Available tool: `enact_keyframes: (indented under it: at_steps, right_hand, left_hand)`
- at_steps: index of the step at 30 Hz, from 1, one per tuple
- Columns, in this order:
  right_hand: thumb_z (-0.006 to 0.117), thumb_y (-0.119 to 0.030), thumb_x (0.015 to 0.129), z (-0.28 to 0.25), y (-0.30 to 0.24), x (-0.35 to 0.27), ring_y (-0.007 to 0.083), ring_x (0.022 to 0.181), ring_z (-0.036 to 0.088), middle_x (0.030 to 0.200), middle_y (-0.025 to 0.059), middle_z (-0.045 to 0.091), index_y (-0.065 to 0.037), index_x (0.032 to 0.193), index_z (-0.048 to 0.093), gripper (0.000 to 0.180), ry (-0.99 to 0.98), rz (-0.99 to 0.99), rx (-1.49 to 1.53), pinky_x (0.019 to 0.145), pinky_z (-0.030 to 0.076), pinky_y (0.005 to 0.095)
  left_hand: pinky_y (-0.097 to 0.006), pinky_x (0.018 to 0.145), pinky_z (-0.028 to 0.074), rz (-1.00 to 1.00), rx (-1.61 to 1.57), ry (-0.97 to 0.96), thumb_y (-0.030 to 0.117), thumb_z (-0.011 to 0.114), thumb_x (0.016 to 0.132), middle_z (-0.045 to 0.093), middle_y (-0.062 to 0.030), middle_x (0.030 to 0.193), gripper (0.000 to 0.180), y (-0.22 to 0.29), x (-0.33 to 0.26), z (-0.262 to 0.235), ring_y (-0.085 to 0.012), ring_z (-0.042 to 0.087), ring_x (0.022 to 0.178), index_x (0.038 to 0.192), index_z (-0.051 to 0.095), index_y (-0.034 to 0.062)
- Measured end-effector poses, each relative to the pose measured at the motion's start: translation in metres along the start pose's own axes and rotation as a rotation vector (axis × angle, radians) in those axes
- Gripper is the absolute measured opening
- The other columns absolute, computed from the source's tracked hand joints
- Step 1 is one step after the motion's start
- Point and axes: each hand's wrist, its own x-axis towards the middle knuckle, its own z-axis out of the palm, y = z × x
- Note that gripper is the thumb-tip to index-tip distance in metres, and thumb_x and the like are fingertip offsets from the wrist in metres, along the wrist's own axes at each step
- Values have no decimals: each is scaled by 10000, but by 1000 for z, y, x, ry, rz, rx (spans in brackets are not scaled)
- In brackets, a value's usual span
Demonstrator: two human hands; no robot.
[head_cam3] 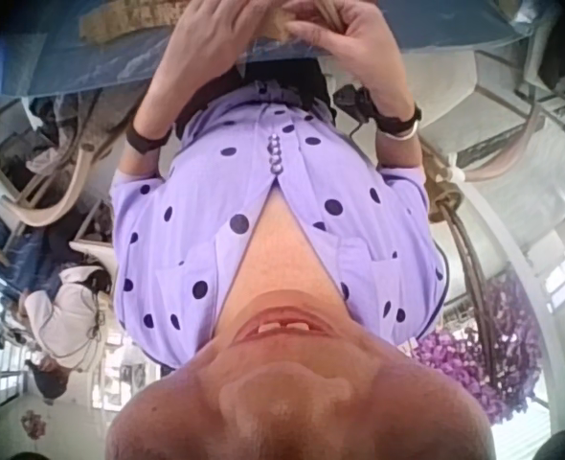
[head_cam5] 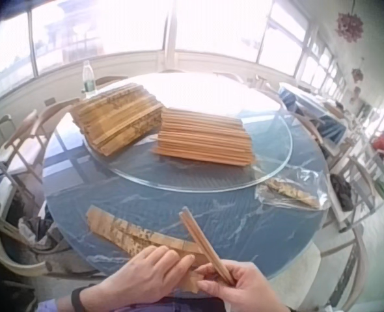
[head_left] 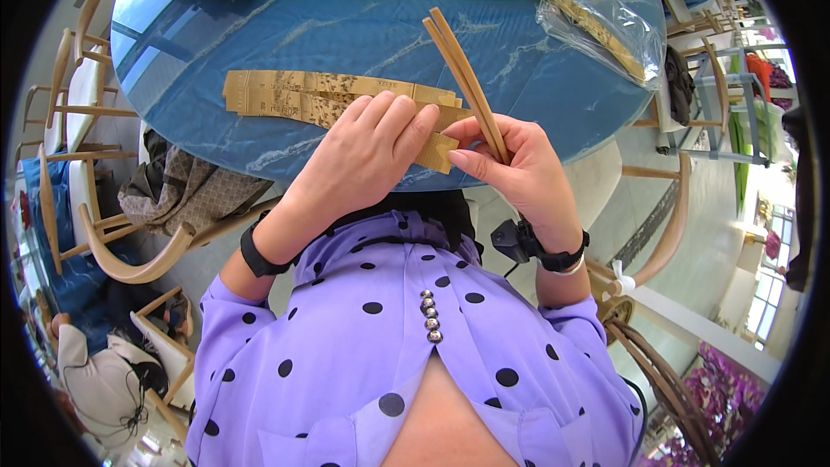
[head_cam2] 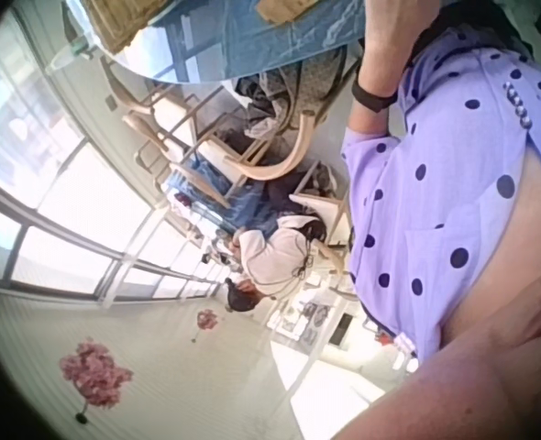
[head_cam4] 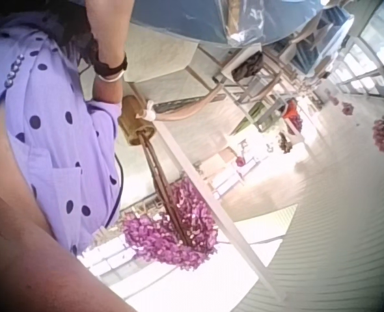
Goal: The person repeatedly picks up a flat bamboo piece and two thin bamboo sticks from a table, aligns the sticks along the piece, and secures them with a rubber band. The person repeats this process multiple times, stacking the assembled units on the table.
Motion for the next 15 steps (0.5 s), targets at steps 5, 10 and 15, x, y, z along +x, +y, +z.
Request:
enact_keyframes:
  at_steps: [5, 10, 15]
  right_hand:
    - [780, -118, 922, -3, 2, 1, 6, 668, 460, 767, -64, 586, 37, 1075, 736, 222, -75, 91, 102, 587, 366, 186]
    - [786, -107, 915, -3, 5, 4, 11, 697, 529, 801, -31, 656, 40, 1034, 748, 193, -117, 61, 177, 606, 422, 190]
    - [795, -103, 904, -5, 5, 7, 20, 709, 563, 805, -21, 666, 36, 995, 738, 175, -146, 81, 184, 623, 451, 192]
  left_hand:
    - [-363, 827, 481, 30, 74, -52, 236, 633, 880, 526, -78, 1003, 458, -3, -1, -5, -238, 560, 948, 1261, 560, -8]
    - [-375, 825, 482, 57, -83, 10, 490, 651, 867, 522, -77, 984, 581, -5, -1, -5, -243, 562, 934, 1191, 570, 15]
    - [-363, 811, 481, 80, -103, 21, 525, 666, 849, 524, -67, 963, 556, -6, 2, -4, -242, 566, 913, 1100, 569, 39]
